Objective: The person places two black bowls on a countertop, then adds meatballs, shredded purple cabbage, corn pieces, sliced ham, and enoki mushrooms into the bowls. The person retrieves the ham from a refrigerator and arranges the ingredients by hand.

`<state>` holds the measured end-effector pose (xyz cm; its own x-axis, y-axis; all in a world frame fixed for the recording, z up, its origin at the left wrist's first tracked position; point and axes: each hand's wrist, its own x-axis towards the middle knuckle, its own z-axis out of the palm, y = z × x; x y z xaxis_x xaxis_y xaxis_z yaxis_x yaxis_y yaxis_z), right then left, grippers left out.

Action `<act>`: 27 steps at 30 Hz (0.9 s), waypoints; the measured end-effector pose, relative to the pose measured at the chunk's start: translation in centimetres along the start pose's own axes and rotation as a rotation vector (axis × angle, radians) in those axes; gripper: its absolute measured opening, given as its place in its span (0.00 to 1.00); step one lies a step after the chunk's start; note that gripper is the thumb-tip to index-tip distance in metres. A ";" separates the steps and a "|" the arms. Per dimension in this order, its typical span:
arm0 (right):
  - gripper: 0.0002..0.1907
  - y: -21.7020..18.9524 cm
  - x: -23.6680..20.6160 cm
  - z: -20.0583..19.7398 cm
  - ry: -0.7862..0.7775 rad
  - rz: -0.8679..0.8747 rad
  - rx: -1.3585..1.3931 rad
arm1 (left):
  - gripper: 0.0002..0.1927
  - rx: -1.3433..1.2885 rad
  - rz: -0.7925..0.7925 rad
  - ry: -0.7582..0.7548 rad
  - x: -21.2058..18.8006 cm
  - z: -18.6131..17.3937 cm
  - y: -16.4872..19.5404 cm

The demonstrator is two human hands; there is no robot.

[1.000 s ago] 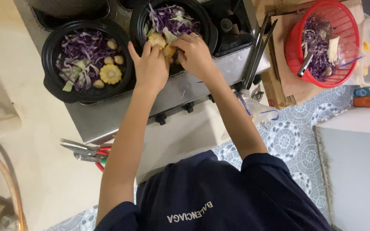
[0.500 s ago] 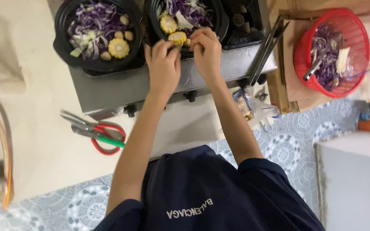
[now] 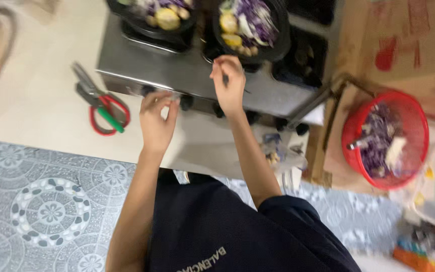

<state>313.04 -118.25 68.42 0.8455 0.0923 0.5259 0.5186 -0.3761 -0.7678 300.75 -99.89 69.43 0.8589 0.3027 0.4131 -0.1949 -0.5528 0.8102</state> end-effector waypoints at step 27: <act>0.11 -30.3 -14.5 37.5 -0.788 -0.356 0.265 | 0.09 0.401 -0.323 0.493 -13.5 -39.8 -14.2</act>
<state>289.85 -73.62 70.29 0.4207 0.8039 0.4206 0.6962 0.0112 -0.7177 273.13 -65.25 68.91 0.5115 0.7634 0.3944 0.3038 -0.5901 0.7480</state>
